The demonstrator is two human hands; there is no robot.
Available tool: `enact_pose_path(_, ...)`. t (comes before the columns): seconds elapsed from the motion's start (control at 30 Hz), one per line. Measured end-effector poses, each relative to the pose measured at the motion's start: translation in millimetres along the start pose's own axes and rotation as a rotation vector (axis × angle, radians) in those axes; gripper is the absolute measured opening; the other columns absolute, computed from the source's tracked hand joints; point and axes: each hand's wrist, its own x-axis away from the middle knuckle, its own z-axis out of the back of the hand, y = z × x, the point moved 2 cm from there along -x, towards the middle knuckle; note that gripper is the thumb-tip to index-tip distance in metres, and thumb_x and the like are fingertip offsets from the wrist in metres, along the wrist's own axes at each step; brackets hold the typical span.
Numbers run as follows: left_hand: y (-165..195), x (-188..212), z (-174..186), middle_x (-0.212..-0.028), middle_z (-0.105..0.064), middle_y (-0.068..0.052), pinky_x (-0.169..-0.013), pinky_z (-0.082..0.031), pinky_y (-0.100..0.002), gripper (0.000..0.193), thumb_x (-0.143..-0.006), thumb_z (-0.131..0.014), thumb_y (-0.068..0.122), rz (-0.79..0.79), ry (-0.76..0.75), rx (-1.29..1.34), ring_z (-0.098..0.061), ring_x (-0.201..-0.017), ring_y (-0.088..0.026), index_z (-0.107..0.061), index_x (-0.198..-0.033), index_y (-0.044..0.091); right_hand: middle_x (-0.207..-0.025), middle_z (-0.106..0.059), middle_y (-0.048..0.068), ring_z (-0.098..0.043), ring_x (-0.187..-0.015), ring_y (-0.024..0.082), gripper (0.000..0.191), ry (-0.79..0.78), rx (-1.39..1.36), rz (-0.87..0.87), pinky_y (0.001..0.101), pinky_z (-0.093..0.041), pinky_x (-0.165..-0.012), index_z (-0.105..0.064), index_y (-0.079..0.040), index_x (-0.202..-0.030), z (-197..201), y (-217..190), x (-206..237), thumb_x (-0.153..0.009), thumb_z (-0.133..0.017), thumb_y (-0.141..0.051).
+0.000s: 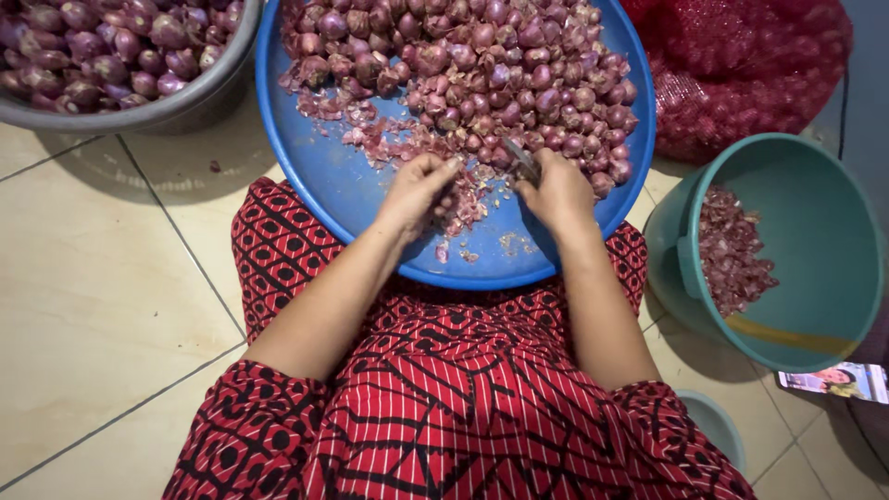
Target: The person sits on the floor with a large blue tray of unpeeled shallots on their lap and peels the dry outer skins off the shallots one at a time, using a small paring knife to help remove the skins. Peeled shallots are dropped into a teal bucket beside them, and discarded skins accumulate on the tray.
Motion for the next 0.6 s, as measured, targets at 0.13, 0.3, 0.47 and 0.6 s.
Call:
enact_pose_path(0.13, -8, -3, -3, -0.079, -0.068, -0.003, -0.049, -0.047, -0.025, 0.021, -0.093, -0.073, 0.021, -0.105, 0.001, -0.238, -0.061, -0.059, -0.009, -0.066, -0.107, 0.007, -0.1, -0.075, 0.016, -0.073, -0.09, 0.03, 0.042, -0.063, -0.21, -0.044, 0.0409, -0.056, -0.082, -0.072, -0.005, -0.112, -1, -4, -4, -0.084, -0.083, -0.035)
enact_pose_path(0.3, -6, -2, -9, -0.106, -0.074, -0.003, -0.071, -0.054, -0.021, 0.03, -0.097, -0.073, 0.018, -0.303, -0.156, -0.316, -0.066, -0.083, -0.006, -0.068, -0.125, 0.006, -0.1, -0.077, 0.007, -0.07, -0.093, 0.015, 0.025, -0.133, -0.708, 0.166, 0.033, -0.055, -0.085, -0.075, -0.005, -0.107, -1, -21, 7, -0.091, -0.078, -0.024)
enact_pose_path(0.47, 1, 7, -10, -0.113, -0.075, -0.007, -0.085, -0.059, -0.025, 0.026, -0.098, -0.075, 0.013, -0.35, -0.28, -0.182, -0.073, -0.1, -0.011, -0.065, -0.119, 0.003, -0.102, -0.074, 0.004, -0.068, -0.094, 0.01, 0.013, -0.041, -0.979, 0.133, 0.0278, -0.056, -0.086, -0.07, -0.001, -0.106, -4, -37, 13, -0.094, -0.073, -0.008)
enact_pose_path(0.6, 8, 15, -13, -0.1, -0.074, -0.009, -0.06, -0.055, -0.027, 0.026, -0.098, -0.071, 0.02, -0.052, -0.219, -0.002, -0.068, -0.074, -0.014, -0.062, -0.117, 0.006, -0.099, -0.073, 0.005, -0.067, -0.091, 0.011, 0.014, 0.072, -0.786, 0.206, 0.0278, -0.055, -0.081, -0.069, -0.001, -0.106, 7, -48, 20, -0.093, -0.071, -0.002)
